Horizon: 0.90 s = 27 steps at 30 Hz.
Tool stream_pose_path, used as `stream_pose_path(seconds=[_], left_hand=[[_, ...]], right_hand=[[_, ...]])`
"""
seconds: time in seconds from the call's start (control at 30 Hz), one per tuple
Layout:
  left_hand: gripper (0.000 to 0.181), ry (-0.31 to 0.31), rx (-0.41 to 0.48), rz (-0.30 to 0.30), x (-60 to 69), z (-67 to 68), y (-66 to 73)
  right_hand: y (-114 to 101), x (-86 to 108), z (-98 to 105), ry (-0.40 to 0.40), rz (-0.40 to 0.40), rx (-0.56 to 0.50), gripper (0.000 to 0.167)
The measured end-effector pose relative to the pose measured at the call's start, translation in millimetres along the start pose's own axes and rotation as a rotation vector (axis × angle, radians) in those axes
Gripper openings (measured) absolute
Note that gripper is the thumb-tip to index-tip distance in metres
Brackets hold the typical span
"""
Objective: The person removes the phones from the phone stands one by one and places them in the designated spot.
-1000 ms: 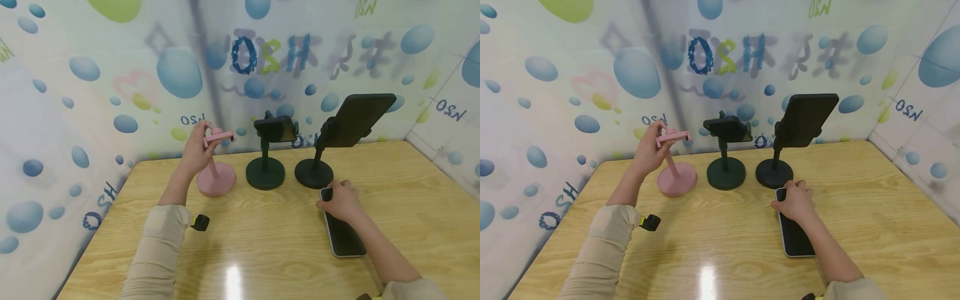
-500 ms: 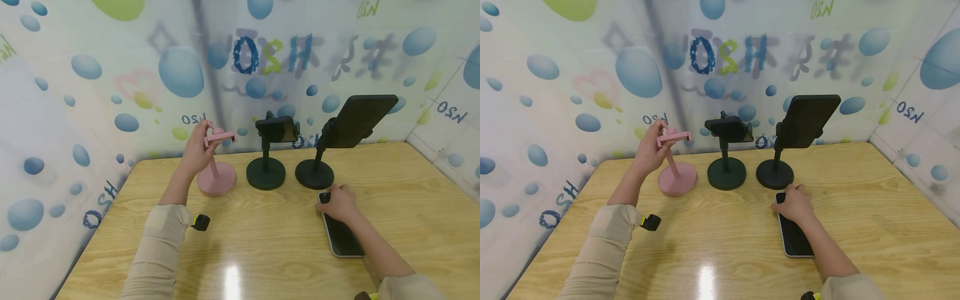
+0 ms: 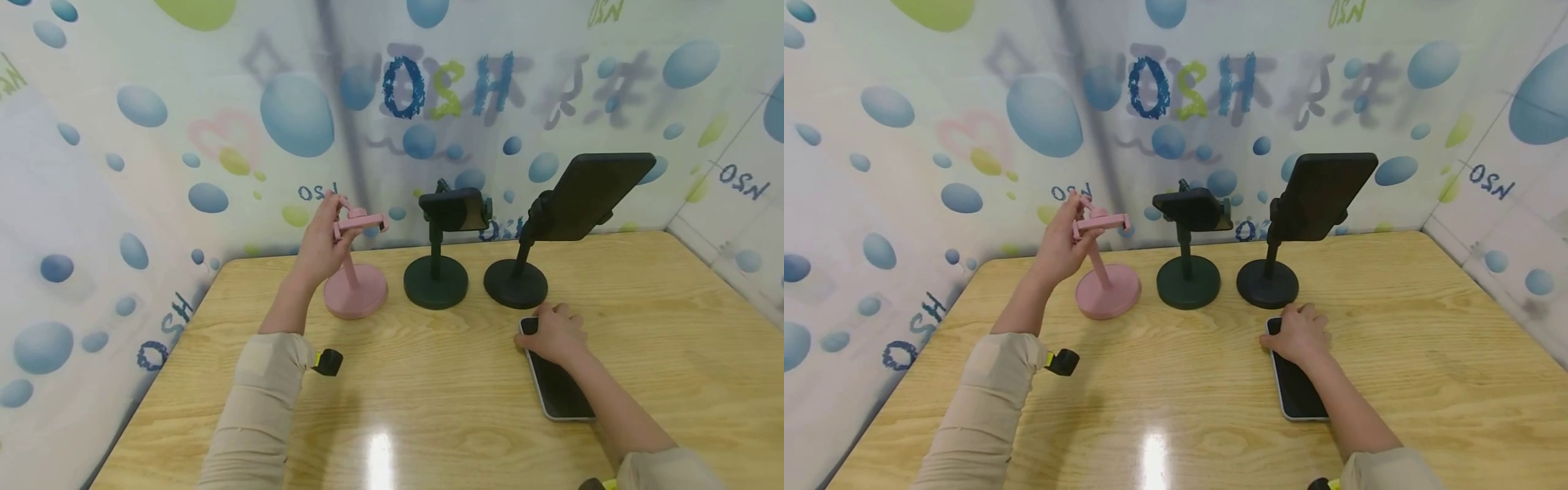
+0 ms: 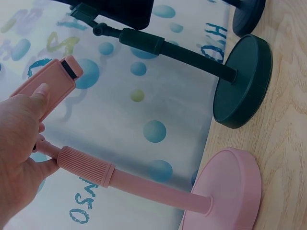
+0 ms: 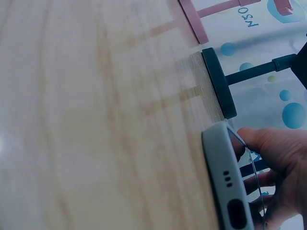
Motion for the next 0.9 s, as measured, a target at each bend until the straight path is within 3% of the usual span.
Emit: stream_pose_path(seconds=[0.47,0.9], left_hand=[[0.028,-0.02,0.011,0.032,1.8,0.7,2.6],[0.03,-0.02,0.029,0.024,0.1,0.7,-1.3]], right_hand=[[0.9,1.1,-0.5,-0.021,-0.019,-0.003,0.063],[3.5,-0.5,-2.1,-0.006,-0.004,0.002,0.063]])
Point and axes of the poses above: each hand's wrist, its own x-axis away from the middle knuckle, its own z-axis out of the back of the hand, y = z × x, the point moved 3 cm from there along -x, towards the middle knuckle
